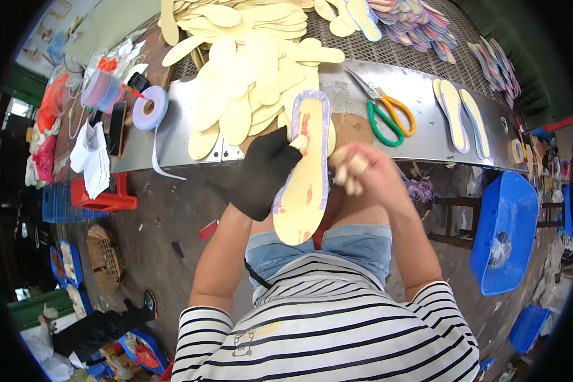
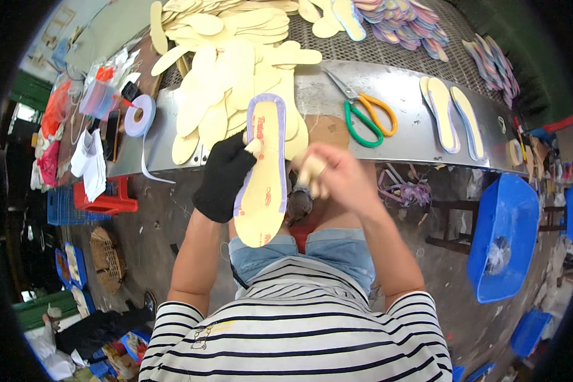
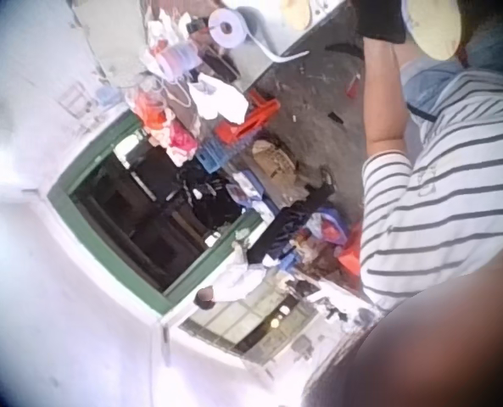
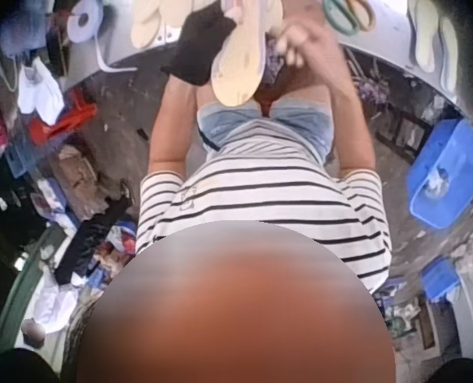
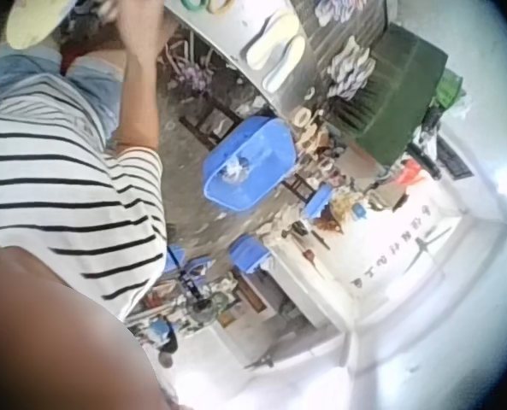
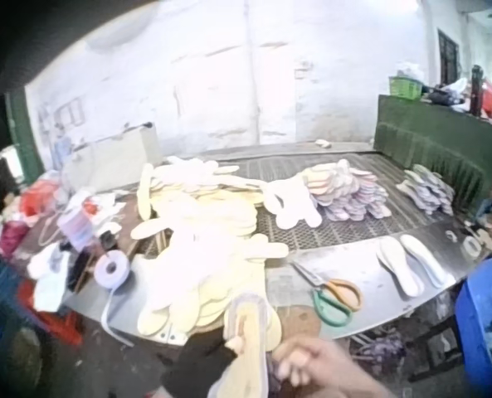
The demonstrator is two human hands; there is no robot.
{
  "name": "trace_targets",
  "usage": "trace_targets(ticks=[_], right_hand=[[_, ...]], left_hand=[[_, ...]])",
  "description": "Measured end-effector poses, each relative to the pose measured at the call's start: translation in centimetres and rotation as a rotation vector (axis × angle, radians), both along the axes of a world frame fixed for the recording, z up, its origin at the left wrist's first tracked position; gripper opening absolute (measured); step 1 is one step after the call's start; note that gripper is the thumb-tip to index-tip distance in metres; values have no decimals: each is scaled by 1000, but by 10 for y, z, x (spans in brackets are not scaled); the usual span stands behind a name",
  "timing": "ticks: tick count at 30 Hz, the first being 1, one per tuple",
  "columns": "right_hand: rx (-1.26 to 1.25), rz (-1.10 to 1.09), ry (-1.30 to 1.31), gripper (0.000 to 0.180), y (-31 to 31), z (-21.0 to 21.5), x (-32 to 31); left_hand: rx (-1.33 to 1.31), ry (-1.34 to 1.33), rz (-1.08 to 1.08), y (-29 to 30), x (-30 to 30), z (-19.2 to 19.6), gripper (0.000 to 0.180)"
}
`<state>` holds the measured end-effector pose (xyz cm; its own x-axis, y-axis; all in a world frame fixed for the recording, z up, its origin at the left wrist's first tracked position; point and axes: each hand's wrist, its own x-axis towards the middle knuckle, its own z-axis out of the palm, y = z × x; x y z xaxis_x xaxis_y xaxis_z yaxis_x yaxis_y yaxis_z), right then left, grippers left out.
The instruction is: Applying adhesive tape to shoe insoles and trimming it to fit for shoe manufacturing.
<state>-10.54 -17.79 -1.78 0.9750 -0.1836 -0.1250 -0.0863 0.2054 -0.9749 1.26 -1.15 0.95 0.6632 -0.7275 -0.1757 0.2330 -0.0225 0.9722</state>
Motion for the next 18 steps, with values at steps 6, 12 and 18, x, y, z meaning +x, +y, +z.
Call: trace_targets(ticks=[6,12,18], right_hand=[[-285,-159,-191,24,-35,29,23],[-418,-257,-174,17,-27,4,17],[-1330,-468,-390,38,-39,22,-48]], left_hand=[[127,-94,-212,-13,-14,9,28],[-14,-4,-244,-15,-10,-19,18],[324,341,-380,-39,28,-70,31]])
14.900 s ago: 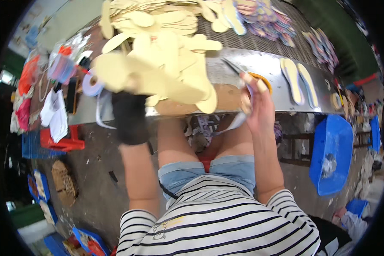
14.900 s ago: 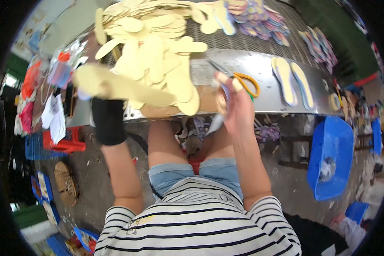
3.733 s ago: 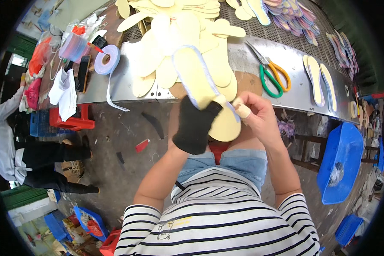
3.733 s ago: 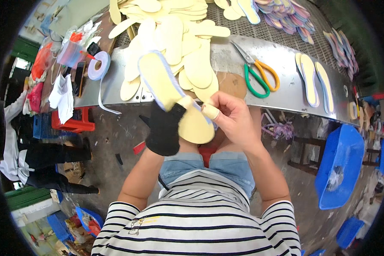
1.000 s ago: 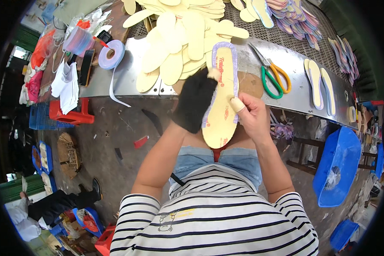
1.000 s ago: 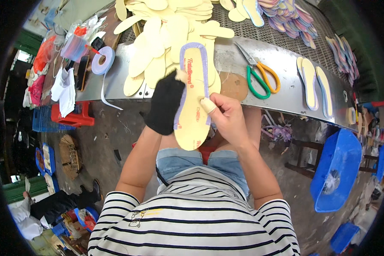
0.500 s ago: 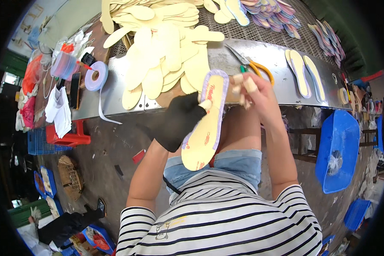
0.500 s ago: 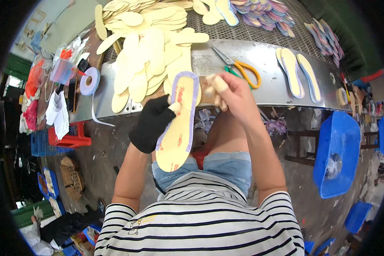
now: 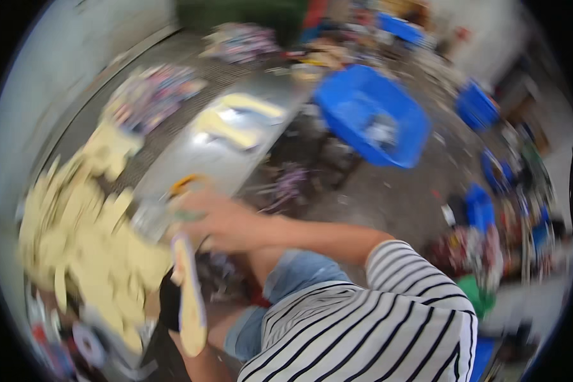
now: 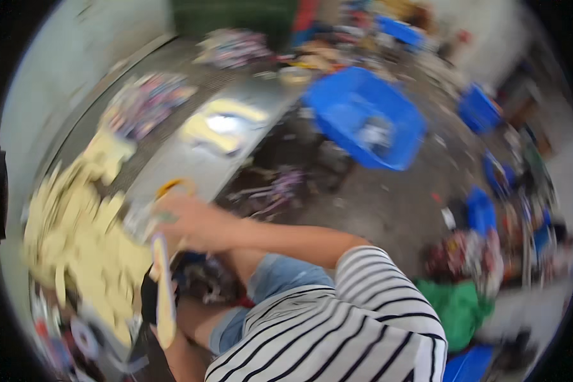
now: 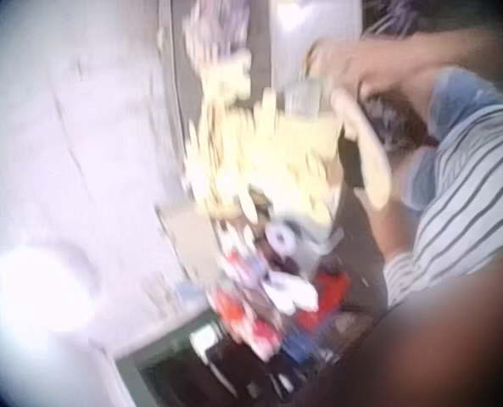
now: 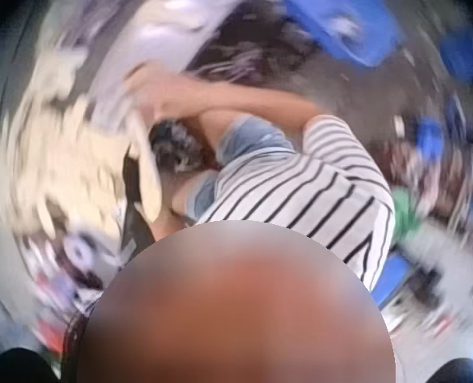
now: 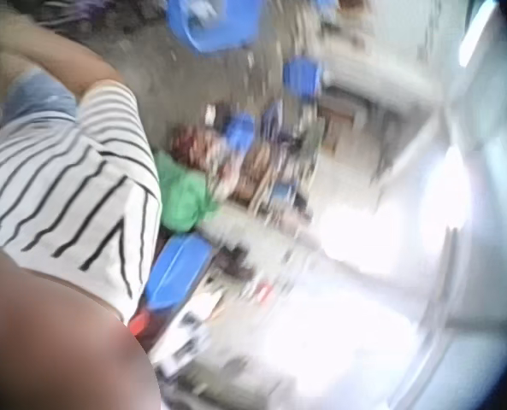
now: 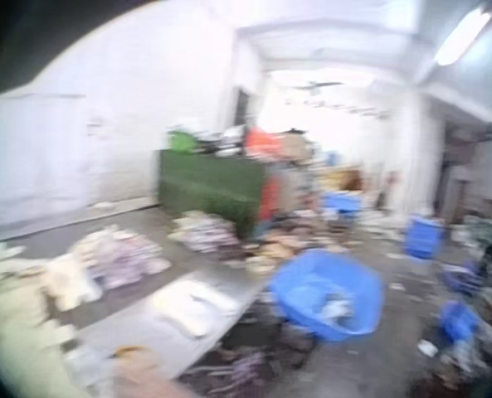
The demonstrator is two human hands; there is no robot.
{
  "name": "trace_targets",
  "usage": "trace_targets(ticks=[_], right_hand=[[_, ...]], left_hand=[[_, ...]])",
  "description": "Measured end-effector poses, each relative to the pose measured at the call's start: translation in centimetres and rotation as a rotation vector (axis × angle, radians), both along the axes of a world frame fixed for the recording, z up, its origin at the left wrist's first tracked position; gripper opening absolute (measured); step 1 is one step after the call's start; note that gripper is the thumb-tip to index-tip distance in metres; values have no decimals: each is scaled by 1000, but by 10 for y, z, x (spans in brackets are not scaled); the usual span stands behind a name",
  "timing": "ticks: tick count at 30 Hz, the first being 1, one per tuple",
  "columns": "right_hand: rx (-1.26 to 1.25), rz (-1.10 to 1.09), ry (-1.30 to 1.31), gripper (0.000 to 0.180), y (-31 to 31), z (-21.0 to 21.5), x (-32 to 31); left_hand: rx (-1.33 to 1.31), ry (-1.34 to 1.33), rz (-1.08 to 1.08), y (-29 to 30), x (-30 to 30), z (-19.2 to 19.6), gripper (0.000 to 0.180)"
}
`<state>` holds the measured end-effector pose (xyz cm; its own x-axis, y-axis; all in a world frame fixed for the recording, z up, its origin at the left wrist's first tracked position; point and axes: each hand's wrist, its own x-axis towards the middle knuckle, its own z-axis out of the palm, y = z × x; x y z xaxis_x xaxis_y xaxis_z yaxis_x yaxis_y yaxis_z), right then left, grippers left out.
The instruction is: Applying adhesive tape to shoe insoles and trimming it to fit for shoe manufacturing.
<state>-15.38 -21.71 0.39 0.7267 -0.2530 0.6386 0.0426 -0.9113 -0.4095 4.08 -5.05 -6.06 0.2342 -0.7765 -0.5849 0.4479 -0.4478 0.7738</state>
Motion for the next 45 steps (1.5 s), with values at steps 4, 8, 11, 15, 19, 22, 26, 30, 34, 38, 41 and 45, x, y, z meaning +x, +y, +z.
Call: trace_targets(ticks=[4,8,11,15,19,22,26,30,34,38,41,45], right_hand=[[-83,18,68,18,30,36,-29],[450,-281,121,15,55,46,-79],[499,-296,-41,19,74,20,-109],[699,-344,-9,23,87,0,-136],[724,-279,-66,28,84,-17,-149],[692,-338,56,24,86,-12,-156],[548,-354,-50,56,69,-40,-151],[484,-408,104,70,45,-52,-148],[558,-379,-30,55,11,-62,-150],[649,-248,-188,40,-18,-72,-156],[733,-202,-250,39,-23,-78,-171],[847,-92,-321,41,-22,-72,-202]], left_hand=[[-620,470,-580,-38,-33,4,30],[-434,453,-1352,-105,16,-50,51],[35,1089,-1686,-139,-27,-13,42],[-29,911,-1668,-126,-85,2,41],[-90,724,-1593,-108,-127,17,41],[-128,595,-1542,-114,-161,26,41],[-176,442,-1499,-141,-198,25,40],[-222,298,-1444,-173,-227,21,40],[-279,148,-1384,-203,-251,22,40],[-343,-16,-1316,-220,-277,24,40],[-404,-145,-1270,-226,-303,30,40],[-494,-342,-1159,-225,-333,40,40]])
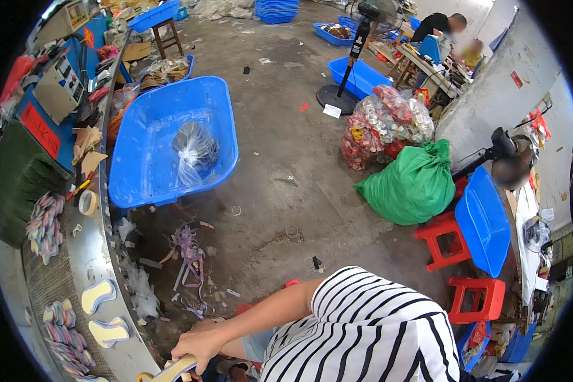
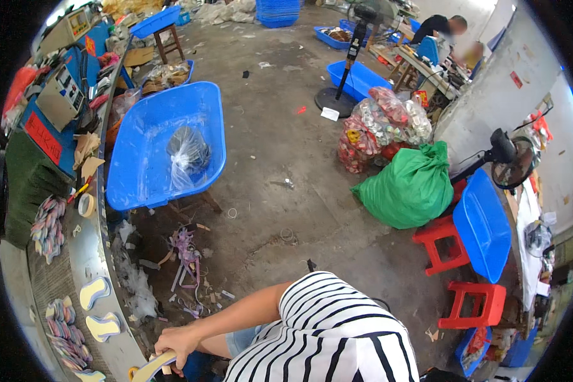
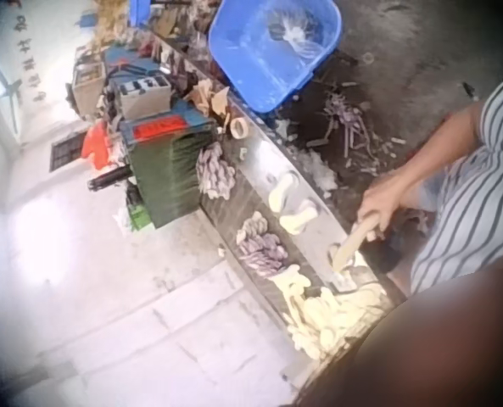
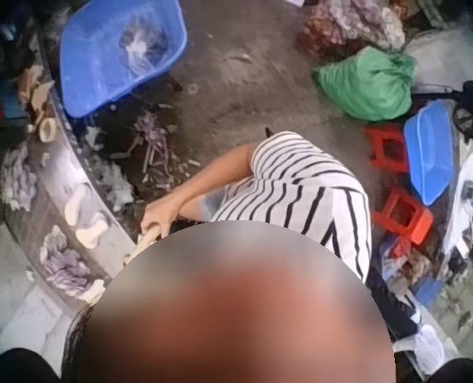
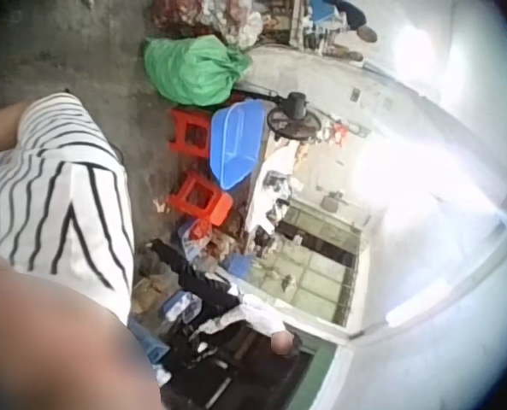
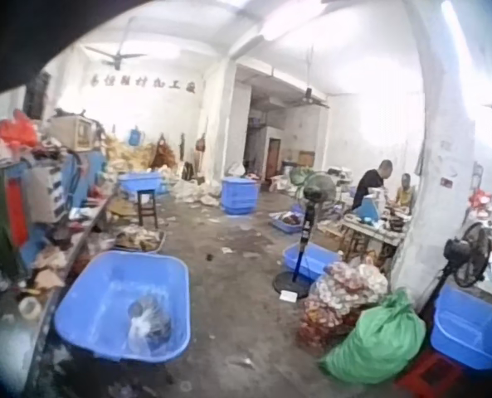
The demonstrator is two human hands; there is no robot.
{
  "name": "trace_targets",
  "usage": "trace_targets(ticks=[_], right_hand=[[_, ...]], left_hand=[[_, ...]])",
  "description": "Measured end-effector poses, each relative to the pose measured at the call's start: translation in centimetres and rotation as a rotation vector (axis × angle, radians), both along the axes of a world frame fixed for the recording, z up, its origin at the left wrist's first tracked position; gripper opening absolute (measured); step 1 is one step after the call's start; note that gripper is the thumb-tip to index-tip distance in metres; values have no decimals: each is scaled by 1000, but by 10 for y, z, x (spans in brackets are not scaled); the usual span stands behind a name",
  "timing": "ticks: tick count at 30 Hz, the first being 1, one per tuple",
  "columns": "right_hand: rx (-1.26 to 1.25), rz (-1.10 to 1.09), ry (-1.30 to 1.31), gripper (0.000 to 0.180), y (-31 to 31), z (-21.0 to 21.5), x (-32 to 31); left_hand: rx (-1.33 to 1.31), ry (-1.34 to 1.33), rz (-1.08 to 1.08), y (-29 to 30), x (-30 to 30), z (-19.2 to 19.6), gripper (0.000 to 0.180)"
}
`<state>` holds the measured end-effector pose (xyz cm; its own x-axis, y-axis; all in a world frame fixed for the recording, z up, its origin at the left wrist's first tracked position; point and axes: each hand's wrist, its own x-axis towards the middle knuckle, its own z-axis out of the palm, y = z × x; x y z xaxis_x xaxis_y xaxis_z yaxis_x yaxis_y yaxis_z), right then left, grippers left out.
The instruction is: Applying adhesive tape to shoe insoles and trimming it to fit for shoe manufacturing.
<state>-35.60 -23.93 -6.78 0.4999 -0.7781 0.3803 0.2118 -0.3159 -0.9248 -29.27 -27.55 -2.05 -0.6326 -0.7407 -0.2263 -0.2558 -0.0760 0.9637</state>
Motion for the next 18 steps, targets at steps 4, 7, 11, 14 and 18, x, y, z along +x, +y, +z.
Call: trace_targets(ticks=[4,7,11,14,18], right_hand=[[85,203,152,49,6,23,-23],[53,227,27,53,8,-2,0],[37,290,-14,59,3,6,14],[176,73,47,53,-24,2,21],[157,-217,98,41,-95,18,30]], left_hand=[[-162,-103,185,18,-5,8,40],[-264,-222,412,46,22,11,40],[-342,-474,953,154,84,30,40],[-348,-203,1116,191,124,-2,23],[-152,-96,1533,271,154,14,9]])
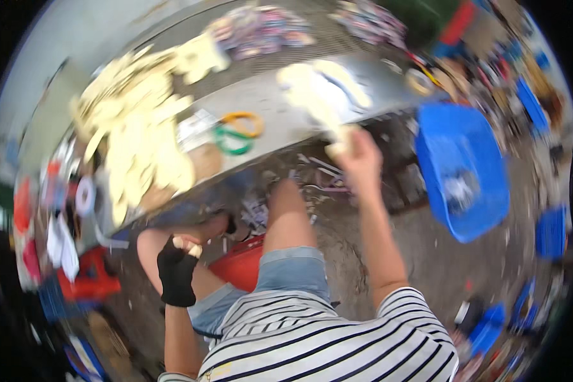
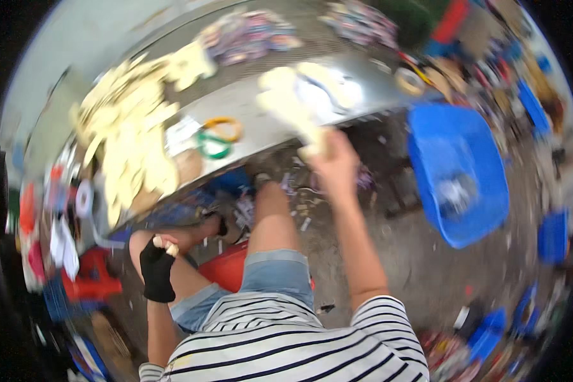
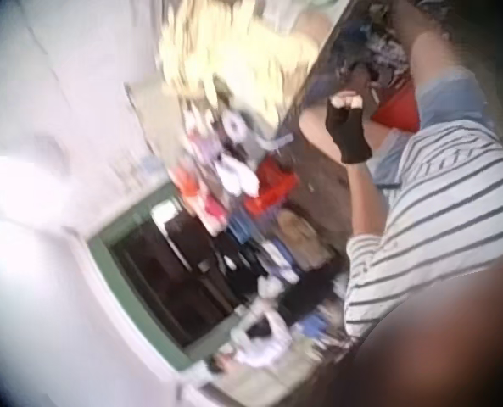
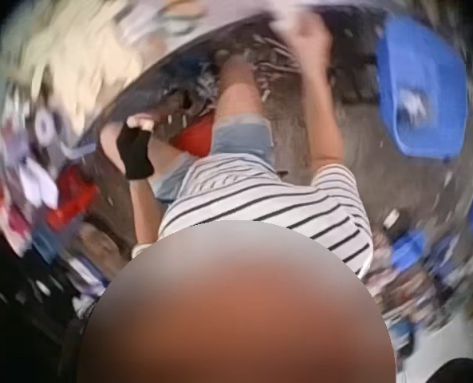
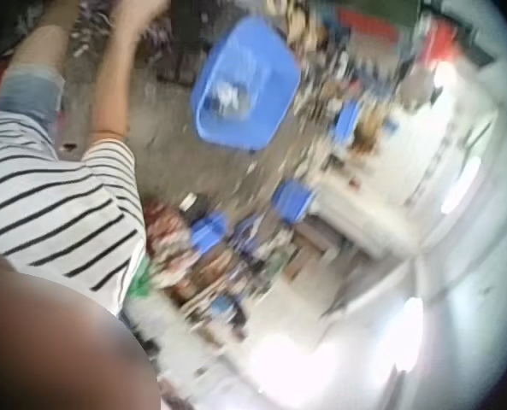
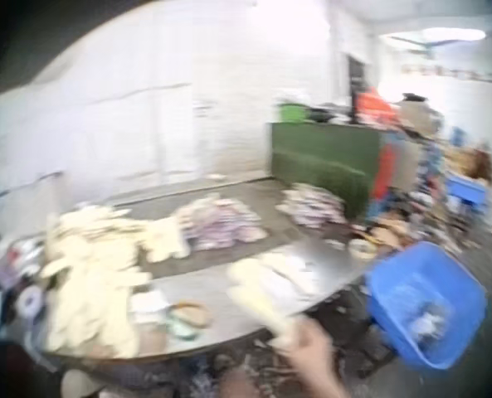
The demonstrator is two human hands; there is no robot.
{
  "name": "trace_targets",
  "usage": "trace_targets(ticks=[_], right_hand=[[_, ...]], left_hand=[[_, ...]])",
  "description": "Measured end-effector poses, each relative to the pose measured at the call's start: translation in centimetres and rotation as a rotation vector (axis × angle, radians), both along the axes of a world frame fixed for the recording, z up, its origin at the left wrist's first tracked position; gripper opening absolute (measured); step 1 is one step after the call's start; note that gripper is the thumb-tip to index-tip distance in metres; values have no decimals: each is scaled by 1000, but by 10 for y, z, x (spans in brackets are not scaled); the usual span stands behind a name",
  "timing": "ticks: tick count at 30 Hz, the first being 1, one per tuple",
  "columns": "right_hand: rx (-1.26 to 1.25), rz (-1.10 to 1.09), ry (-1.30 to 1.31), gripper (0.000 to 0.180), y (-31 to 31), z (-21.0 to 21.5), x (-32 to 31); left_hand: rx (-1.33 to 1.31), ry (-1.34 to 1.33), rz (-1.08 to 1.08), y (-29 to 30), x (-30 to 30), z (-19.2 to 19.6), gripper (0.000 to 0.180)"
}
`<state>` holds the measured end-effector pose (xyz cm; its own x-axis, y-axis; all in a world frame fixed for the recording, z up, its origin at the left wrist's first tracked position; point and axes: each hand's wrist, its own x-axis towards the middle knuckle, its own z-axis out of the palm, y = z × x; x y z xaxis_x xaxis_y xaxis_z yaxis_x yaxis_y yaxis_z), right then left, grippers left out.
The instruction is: Applying adhesive tape to shoe insoles and trimming it to fit for shoe manufacturing.
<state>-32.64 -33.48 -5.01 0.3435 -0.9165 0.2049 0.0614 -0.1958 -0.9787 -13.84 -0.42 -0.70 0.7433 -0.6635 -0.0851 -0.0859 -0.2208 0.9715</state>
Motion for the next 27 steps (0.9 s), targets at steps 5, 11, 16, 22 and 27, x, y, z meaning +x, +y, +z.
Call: trace_targets(ticks=[5,11,16,22,27], right_hand=[[-685,-338,400,48,-95,-11,64],[-706,-395,1067,43,-177,-30,52],[-807,-189,691,33,-134,-16,100],[-648,741,264,25,184,66,215],[127,948,7,28,259,81,254]], left_hand=[[-132,-88,317,117,21,-31,10],[-245,89,469,149,37,-52,3],[-664,501,330,148,99,-18,33],[-1062,760,-164,108,118,-2,40],[-1055,816,-234,104,112,-6,49]])
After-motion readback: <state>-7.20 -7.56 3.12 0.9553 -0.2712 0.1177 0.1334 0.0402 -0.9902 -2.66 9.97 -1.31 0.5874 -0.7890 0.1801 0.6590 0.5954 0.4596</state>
